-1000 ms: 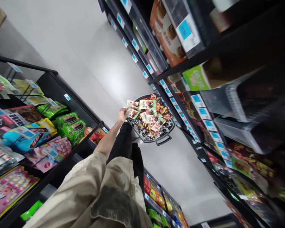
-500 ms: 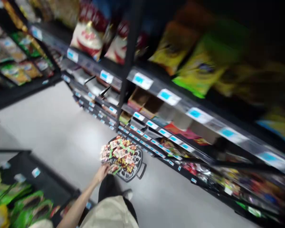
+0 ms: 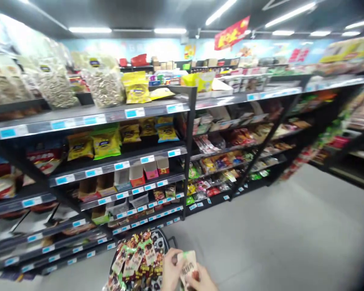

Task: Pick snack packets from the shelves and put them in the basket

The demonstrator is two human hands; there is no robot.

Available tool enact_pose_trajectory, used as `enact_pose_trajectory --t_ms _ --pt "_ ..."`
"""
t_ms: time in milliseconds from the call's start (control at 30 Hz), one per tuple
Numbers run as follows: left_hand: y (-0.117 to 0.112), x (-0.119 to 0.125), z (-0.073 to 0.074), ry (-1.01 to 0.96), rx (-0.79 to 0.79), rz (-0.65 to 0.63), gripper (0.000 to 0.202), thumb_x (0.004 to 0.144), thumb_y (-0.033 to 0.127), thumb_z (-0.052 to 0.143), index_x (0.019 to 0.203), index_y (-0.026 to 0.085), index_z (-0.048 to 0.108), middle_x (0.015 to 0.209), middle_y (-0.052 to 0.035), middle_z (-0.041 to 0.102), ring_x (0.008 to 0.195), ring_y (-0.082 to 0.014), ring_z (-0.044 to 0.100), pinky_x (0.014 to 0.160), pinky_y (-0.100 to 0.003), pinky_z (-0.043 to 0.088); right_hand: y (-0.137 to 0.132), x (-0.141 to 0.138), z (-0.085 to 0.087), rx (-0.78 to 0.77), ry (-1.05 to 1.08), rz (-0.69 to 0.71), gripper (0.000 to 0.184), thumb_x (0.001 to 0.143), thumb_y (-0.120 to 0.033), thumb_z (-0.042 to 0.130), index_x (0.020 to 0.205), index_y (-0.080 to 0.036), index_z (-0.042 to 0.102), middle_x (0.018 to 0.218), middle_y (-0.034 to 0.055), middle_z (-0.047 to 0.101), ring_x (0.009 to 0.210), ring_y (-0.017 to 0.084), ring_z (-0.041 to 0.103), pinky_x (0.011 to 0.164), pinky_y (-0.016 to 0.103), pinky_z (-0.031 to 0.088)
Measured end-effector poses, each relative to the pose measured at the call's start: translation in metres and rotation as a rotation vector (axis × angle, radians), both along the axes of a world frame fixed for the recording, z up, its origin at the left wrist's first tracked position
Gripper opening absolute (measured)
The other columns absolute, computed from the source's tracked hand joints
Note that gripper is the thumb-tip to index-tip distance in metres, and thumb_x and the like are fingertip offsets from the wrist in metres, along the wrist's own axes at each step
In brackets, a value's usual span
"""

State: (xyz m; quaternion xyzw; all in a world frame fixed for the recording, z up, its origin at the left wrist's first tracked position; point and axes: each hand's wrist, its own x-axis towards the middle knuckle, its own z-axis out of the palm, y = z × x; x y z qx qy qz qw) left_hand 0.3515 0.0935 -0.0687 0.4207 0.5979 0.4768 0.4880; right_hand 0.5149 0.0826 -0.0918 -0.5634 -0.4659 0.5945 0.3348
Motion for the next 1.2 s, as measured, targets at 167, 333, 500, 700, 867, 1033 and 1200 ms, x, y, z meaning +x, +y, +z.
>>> enact_pose_trajectory --t_ms 167,333,500,700,867,1033,1200 --pt "-0.024 0.057 -0.008 -0.408 -0.234 -0.025 0.063 0.063 0.067 0.082 0.11 0.025 0.075 0.122 -0.0152 0.074 0.117 -0.0354 0.07 0.089 -0.04 0.06 -0.012 0.052 0.019 0.13 0.062 -0.123 0.038 0.067 -0.045 0.076 0.096 -0.021 0.077 0.09 0.0081 0.078 0.09 0.034 0.073 0.087 0.045 0.058" --pt "-0.058 0.073 -0.024 -0.543 -0.338 -0.057 0.065 0.046 0.066 0.092 0.095 0.027 0.078 0.115 -0.0171 0.076 0.122 -0.0417 0.066 0.104 -0.047 0.053 -0.023 0.073 0.036 0.159 0.069 -0.112 0.029 0.068 -0.039 0.076 0.094 -0.027 0.077 0.093 0.0063 0.079 0.091 0.034 0.073 0.085 0.046 0.058" --pt "-0.066 0.07 0.003 -0.546 -0.243 -0.002 0.065 0.048 0.053 0.097 0.105 0.026 0.077 0.116 -0.0181 0.076 0.119 -0.0406 0.068 0.107 -0.049 0.051 -0.039 0.074 0.051 0.139 0.148 -0.064 0.032 0.068 -0.035 0.078 0.097 -0.023 0.077 0.093 0.0058 0.08 0.087 0.03 0.074 0.081 0.041 0.059" --pt "-0.048 0.072 0.05 -0.404 -0.194 -0.07 0.058 0.055 0.052 0.095 0.101 0.022 0.078 0.113 -0.016 0.078 0.11 -0.0359 0.072 0.097 -0.044 0.056 -0.033 0.082 0.051 0.15 0.197 -0.284 0.039 0.069 -0.052 0.082 0.089 -0.019 0.077 0.086 0.0083 0.08 0.075 0.027 0.073 0.072 0.039 0.059" --pt "-0.036 0.065 0.076 -0.27 -0.103 0.053 0.051 0.062 0.047 0.092 0.099 0.016 0.076 0.103 -0.0131 0.08 0.096 -0.0278 0.075 0.089 -0.038 0.058 -0.021 0.1 0.057 0.082 0.108 -0.609 0.049 0.064 -0.054 0.086 0.09 -0.014 0.076 0.088 0.012 0.08 0.076 0.025 0.073 0.071 0.035 0.059" --pt "-0.044 0.045 0.088 -0.229 -0.071 0.13 0.049 0.062 0.042 0.093 0.098 0.014 0.074 0.101 -0.0131 0.08 0.093 -0.0263 0.075 0.084 -0.035 0.057 -0.022 0.103 0.054 0.049 0.099 -0.602 0.052 0.066 -0.052 0.085 0.096 -0.013 0.074 0.096 0.0129 0.08 0.079 0.024 0.073 0.072 0.035 0.059" --pt "-0.056 0.036 0.087 -0.215 -0.1 0.169 0.052 0.064 0.047 0.091 0.1 0.014 0.074 0.107 -0.0141 0.079 0.097 -0.0272 0.075 0.087 -0.037 0.057 -0.029 0.09 0.055 0.01 0.174 -0.533 0.053 0.067 -0.055 0.084 0.099 -0.014 0.073 0.097 0.0121 0.08 0.084 0.025 0.074 0.075 0.036 0.059"
